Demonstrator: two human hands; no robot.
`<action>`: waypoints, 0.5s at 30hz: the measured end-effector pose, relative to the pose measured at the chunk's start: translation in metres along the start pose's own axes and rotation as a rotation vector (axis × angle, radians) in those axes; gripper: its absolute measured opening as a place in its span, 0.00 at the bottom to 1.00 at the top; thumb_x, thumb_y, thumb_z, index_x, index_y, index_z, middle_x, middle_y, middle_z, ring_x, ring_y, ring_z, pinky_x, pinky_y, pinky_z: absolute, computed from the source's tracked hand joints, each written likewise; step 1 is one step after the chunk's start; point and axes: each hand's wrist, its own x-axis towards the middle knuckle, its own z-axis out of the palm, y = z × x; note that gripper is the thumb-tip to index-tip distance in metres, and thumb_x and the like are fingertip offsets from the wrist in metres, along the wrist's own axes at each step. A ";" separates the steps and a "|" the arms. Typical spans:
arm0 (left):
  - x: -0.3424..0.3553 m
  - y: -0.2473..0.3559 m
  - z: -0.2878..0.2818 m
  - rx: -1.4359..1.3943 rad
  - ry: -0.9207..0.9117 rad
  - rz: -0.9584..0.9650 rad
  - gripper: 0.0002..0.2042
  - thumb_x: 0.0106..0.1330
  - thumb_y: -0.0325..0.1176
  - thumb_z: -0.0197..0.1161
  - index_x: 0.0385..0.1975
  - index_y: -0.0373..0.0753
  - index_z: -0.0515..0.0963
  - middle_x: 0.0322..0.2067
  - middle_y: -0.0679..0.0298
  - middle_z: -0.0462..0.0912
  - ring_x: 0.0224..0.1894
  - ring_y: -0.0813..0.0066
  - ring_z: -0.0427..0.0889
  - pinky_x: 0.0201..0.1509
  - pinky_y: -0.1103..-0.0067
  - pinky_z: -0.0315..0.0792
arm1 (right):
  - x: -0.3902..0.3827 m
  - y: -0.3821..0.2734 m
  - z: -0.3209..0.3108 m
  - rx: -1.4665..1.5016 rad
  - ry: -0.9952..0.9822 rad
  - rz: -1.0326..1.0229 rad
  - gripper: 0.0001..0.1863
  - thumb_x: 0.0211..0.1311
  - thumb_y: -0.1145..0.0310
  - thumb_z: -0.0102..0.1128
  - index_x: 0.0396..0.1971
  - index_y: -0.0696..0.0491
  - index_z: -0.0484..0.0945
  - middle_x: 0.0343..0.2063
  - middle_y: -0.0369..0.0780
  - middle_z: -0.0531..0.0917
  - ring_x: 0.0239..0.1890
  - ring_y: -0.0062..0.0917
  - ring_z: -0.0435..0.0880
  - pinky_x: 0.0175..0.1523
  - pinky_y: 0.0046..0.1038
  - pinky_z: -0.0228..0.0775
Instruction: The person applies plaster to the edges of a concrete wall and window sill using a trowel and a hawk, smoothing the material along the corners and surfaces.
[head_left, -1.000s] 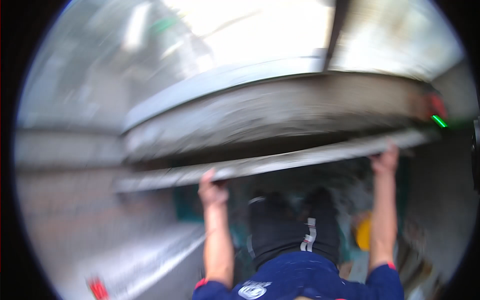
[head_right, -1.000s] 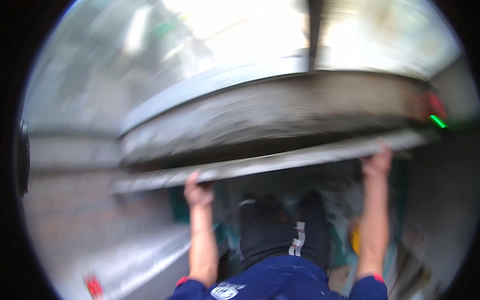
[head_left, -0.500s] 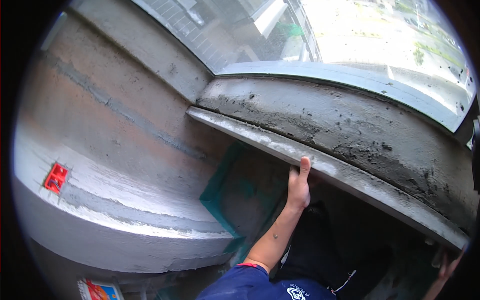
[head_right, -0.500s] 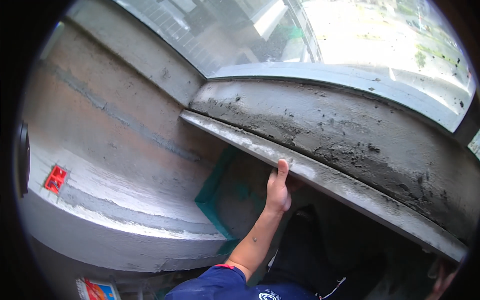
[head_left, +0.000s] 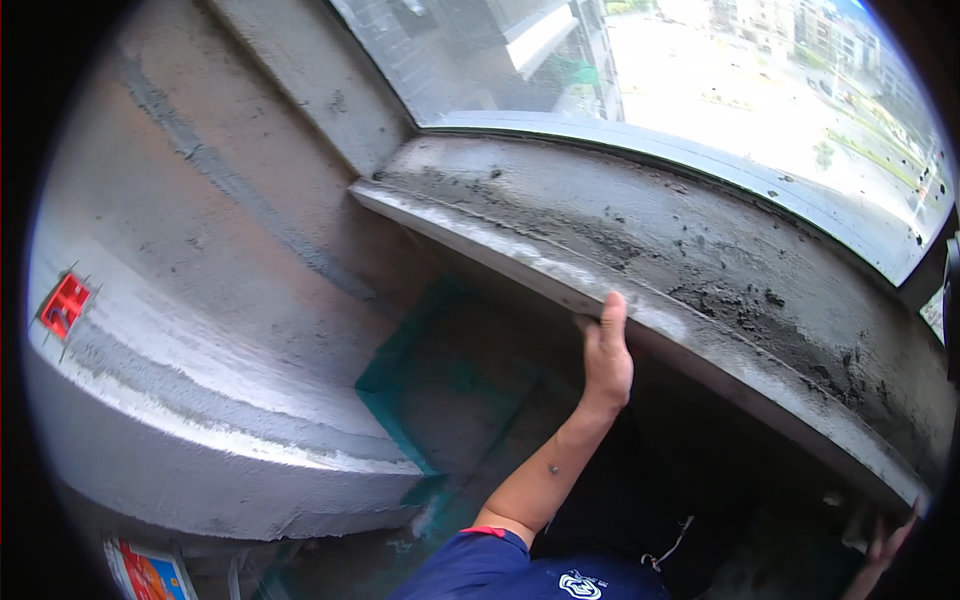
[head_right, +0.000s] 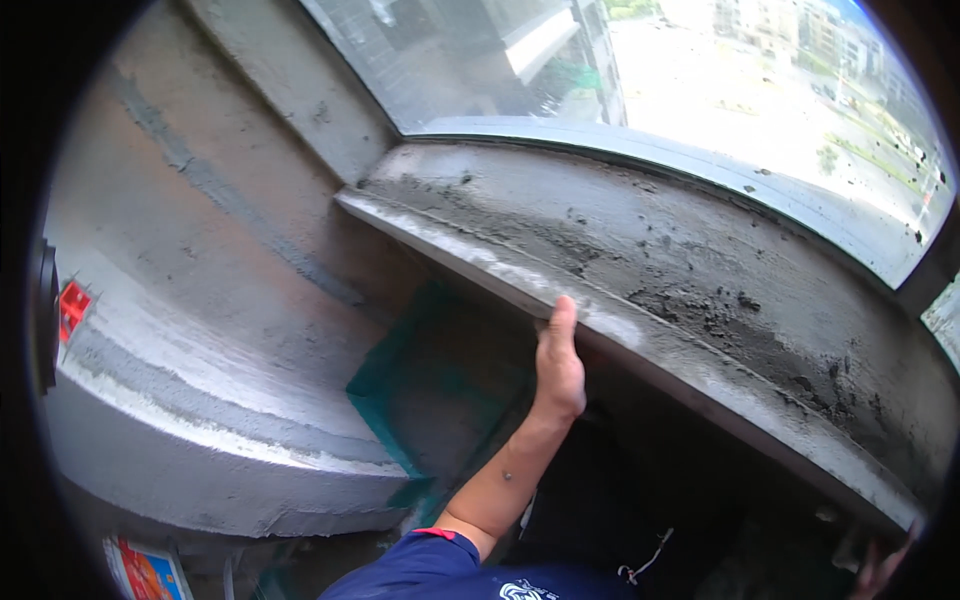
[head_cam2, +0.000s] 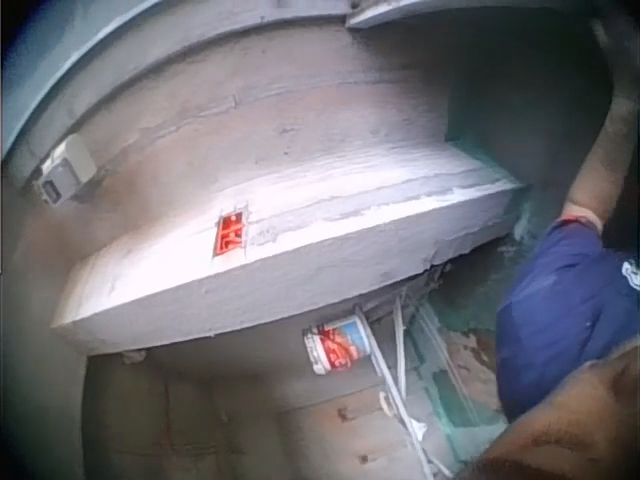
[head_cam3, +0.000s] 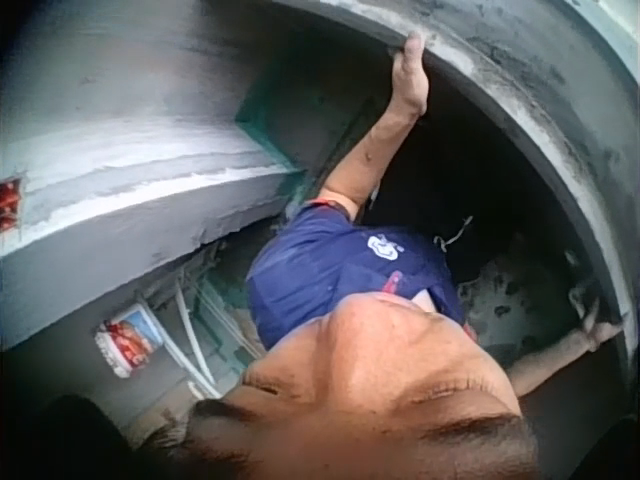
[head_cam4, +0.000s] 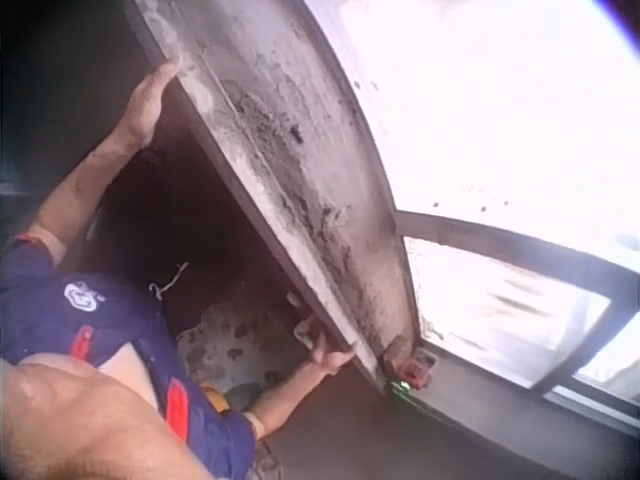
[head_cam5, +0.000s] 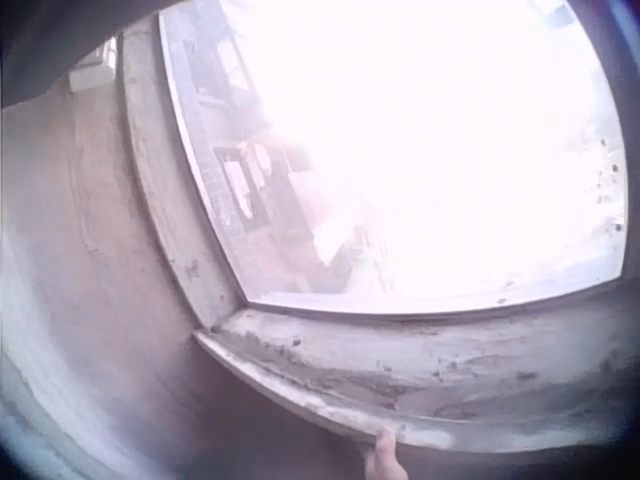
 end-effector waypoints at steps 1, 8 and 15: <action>0.007 -0.009 -0.006 -0.078 -0.010 0.014 0.25 0.72 0.44 0.50 0.55 0.25 0.66 0.55 0.58 0.69 0.57 0.76 0.67 0.63 0.79 0.59 | -0.019 -0.001 0.031 -0.015 0.021 -0.003 0.29 0.67 0.49 0.46 0.66 0.40 0.58 0.65 0.40 0.61 0.67 0.35 0.56 0.67 0.45 0.48; 0.006 -0.025 0.030 0.092 0.096 -0.084 0.24 0.67 0.52 0.50 0.52 0.37 0.70 0.48 0.59 0.73 0.50 0.65 0.70 0.58 0.67 0.64 | -0.097 0.000 0.200 -0.128 0.272 -0.148 0.24 0.65 0.47 0.48 0.57 0.42 0.66 0.57 0.42 0.69 0.59 0.43 0.66 0.54 0.62 0.62; -0.014 -0.031 0.049 0.102 0.036 0.011 0.26 0.67 0.48 0.50 0.50 0.28 0.73 0.50 0.52 0.75 0.51 0.60 0.73 0.58 0.70 0.65 | -0.083 -0.025 0.161 0.084 0.160 0.042 0.36 0.57 0.43 0.59 0.56 0.55 0.67 0.45 0.42 0.78 0.47 0.35 0.77 0.50 0.48 0.72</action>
